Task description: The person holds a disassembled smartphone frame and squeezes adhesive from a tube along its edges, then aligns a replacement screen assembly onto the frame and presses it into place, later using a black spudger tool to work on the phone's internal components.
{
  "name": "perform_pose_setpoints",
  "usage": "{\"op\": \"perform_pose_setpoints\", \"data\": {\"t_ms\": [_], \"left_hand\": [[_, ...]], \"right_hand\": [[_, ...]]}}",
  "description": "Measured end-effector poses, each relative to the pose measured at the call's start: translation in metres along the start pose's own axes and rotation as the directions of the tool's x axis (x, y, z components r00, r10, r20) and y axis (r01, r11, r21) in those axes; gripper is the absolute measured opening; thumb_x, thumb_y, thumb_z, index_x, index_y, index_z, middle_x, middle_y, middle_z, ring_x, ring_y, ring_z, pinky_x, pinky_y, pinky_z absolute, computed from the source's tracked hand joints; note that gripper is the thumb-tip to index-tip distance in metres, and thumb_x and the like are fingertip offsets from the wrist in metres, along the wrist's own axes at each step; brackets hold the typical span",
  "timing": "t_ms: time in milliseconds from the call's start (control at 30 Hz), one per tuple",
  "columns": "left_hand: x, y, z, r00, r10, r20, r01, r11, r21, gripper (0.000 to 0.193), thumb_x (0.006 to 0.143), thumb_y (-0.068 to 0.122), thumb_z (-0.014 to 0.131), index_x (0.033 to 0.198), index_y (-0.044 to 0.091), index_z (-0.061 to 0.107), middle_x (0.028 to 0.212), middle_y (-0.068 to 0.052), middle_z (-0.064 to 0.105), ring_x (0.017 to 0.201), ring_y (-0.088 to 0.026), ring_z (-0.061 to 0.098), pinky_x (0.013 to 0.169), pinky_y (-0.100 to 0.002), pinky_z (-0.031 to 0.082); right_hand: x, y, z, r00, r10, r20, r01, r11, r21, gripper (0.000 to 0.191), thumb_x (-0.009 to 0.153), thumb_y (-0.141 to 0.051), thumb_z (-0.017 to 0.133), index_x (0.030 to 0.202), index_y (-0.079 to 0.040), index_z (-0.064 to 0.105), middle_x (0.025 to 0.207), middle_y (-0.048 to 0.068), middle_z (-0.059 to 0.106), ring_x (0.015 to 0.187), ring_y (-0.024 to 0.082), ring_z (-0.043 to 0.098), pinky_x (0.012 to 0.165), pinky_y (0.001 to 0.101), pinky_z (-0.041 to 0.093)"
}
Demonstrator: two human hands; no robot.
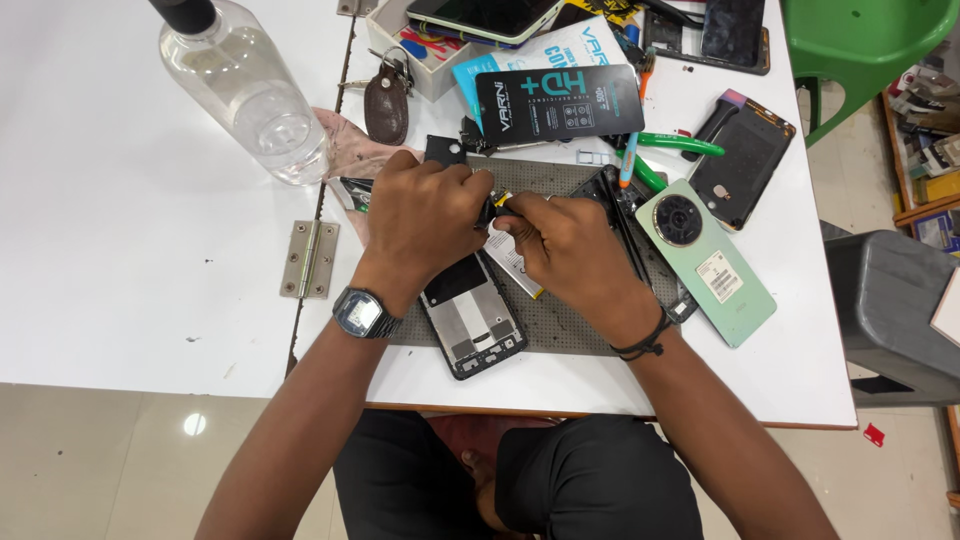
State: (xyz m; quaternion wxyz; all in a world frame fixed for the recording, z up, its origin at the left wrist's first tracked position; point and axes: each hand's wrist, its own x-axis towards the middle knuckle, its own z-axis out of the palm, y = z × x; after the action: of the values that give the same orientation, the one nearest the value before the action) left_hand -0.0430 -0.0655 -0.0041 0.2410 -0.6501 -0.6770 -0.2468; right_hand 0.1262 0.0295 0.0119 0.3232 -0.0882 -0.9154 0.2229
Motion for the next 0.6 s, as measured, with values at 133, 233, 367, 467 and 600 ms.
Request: {"op": "perform_pose_setpoints", "data": {"t_ms": [133,233,367,467,600], "left_hand": [[0.002,0.001,-0.006,0.998,0.016,-0.053,-0.018,1.000,-0.026,0.024,0.060,0.019,0.083,0.075,0.015,0.065,0.070,0.002,0.066,0.062,-0.020,0.064,0.063,-0.037,0.047],[0.002,0.004,-0.013,0.993,0.036,-0.113,-0.039,0.999,-0.027,0.023,0.061,0.019,0.082,0.076,0.016,0.065,0.069,0.003,0.065,0.064,-0.019,0.064,0.063,-0.037,0.045],[0.006,0.009,-0.019,0.977,-0.031,-0.209,0.023,0.999,-0.042,0.018,0.084,0.015,0.082,0.082,0.016,0.065,0.074,0.005,0.065,0.065,-0.015,0.063,0.063,-0.035,0.040],[0.008,0.008,-0.023,0.972,-0.069,-0.223,0.068,0.998,-0.013,0.023,0.090,0.021,0.084,0.079,0.015,0.063,0.070,0.004,0.062,0.064,-0.017,0.062,0.064,-0.035,0.041],[0.008,0.005,-0.026,0.980,-0.063,-0.189,0.053,0.997,-0.054,0.020,0.087,0.020,0.083,0.079,0.015,0.065,0.070,0.004,0.062,0.063,-0.017,0.062,0.063,-0.036,0.040]], "right_hand": [[-0.003,0.004,0.002,0.997,0.054,0.048,-0.056,0.997,0.057,0.024,0.104,-0.019,0.066,0.090,0.001,0.066,0.066,0.015,0.061,0.052,0.028,0.057,0.050,0.0375,0.042],[-0.009,0.008,0.005,0.852,0.439,0.286,-0.522,0.758,0.392,0.055,0.109,-0.040,0.048,0.073,-0.003,0.064,0.051,0.005,0.053,0.044,0.013,0.050,0.044,0.0290,0.038],[-0.009,0.017,-0.001,0.860,0.435,0.267,-0.499,0.608,0.617,0.062,0.110,-0.050,0.042,0.080,0.000,0.063,0.066,0.001,0.061,0.054,0.007,0.056,0.048,0.0255,0.042],[-0.005,0.011,-0.004,0.949,0.301,0.088,-0.286,0.716,0.636,0.048,0.110,-0.046,0.054,0.102,0.000,0.062,0.080,0.003,0.066,0.064,0.009,0.059,0.054,0.0269,0.045],[-0.001,-0.009,-0.002,0.990,0.125,-0.059,-0.112,0.975,0.191,0.032,0.107,-0.033,0.063,0.106,-0.001,0.064,0.072,0.005,0.064,0.057,0.015,0.059,0.052,0.0298,0.044]]}}
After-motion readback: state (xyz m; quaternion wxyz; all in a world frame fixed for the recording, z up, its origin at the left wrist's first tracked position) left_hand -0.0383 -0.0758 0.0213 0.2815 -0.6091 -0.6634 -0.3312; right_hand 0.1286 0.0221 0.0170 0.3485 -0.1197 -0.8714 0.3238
